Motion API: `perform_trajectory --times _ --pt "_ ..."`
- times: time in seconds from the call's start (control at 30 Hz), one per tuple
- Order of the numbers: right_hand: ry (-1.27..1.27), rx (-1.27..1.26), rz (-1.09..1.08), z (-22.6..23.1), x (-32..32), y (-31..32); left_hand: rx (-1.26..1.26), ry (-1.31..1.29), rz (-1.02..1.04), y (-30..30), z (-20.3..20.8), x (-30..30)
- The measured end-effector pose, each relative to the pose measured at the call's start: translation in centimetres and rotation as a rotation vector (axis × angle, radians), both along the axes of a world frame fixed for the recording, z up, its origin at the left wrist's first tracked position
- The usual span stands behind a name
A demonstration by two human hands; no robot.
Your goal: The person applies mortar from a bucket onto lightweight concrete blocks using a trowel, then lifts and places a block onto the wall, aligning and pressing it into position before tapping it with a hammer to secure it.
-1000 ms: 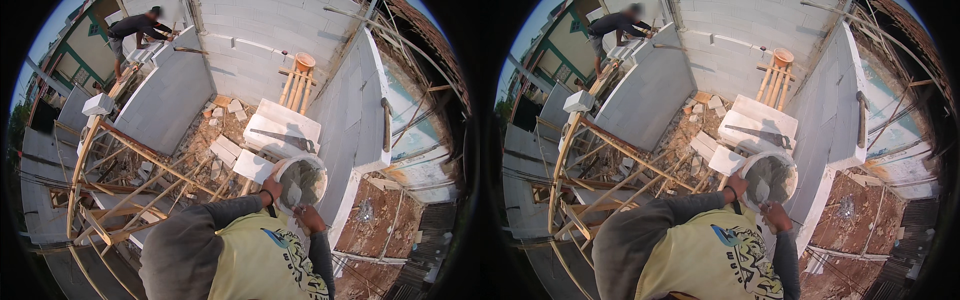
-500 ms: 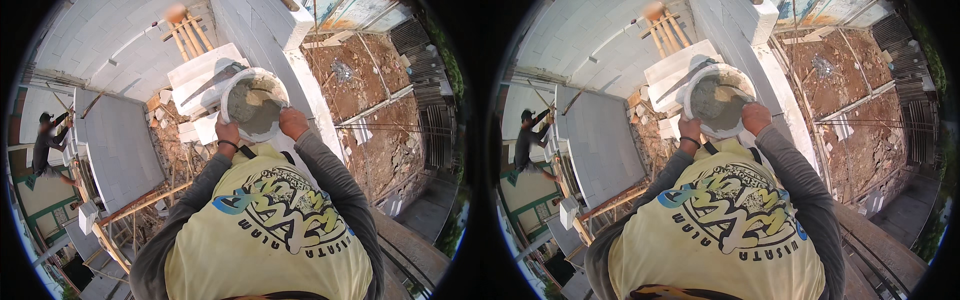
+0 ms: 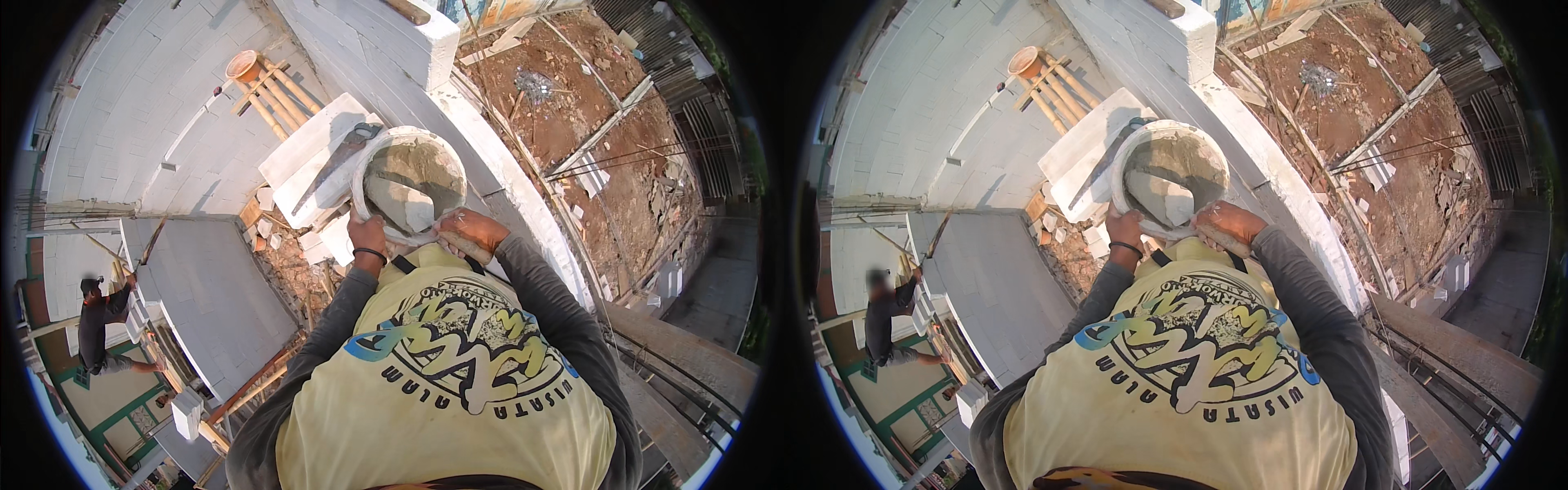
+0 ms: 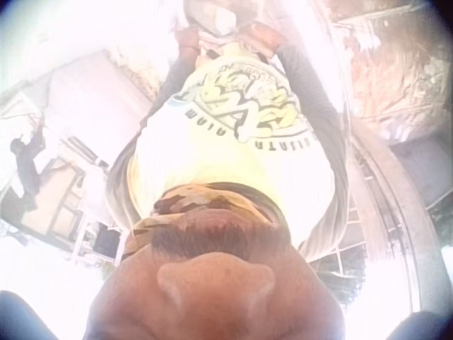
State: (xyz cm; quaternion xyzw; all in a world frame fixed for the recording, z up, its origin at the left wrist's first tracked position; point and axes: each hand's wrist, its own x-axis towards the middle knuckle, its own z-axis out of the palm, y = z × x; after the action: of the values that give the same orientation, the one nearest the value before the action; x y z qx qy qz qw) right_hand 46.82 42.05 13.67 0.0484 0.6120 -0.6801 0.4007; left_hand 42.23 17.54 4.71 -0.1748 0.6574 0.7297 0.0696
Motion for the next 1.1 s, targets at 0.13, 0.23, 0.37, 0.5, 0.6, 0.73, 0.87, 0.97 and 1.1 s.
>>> perform_trajectory --times 0.13,0.23,0.37,0.5,0.6,0.73,0.87,0.97,1.1 --pt "0.154 -0.036 -0.088 -2.5 1.1 0.4 0.147 -0.004 0.023 0.9 1.2 -1.0" --pt "-0.119 -0.225 -0.344 -2.9 1.6 0.2 0.134 -0.064 -0.016 0.6 1.0 -2.0" --pt "-0.170 -0.163 -0.397 -1.3 1.4 0.9 0.195 -0.162 -0.020 0.9 1.3 -3.4" --pt "-0.135 -0.097 -0.526 2.0 0.9 1.9 0.228 -0.229 0.035 1.2 1.0 -4.7" --pt "-0.053 0.111 -0.624 3.3 -1.2 3.0 0.286 -0.262 0.075 1.1 1.6 -5.2" --pt "0.284 0.699 -0.623 2.0 -5.7 5.3 0.314 -0.252 0.078 0.6 1.4 -5.8" --pt "0.564 1.404 -0.367 1.8 -8.8 4.5 0.351 -0.261 0.091 -0.3 1.7 -6.3" --pt "0.526 1.488 -0.216 -1.0 -8.7 5.1 0.264 -0.253 0.075 -1.0 0.9 -6.4" --pt "0.542 1.464 -0.405 -3.6 -6.8 3.3 0.285 -0.241 0.106 -1.8 1.0 -5.8"
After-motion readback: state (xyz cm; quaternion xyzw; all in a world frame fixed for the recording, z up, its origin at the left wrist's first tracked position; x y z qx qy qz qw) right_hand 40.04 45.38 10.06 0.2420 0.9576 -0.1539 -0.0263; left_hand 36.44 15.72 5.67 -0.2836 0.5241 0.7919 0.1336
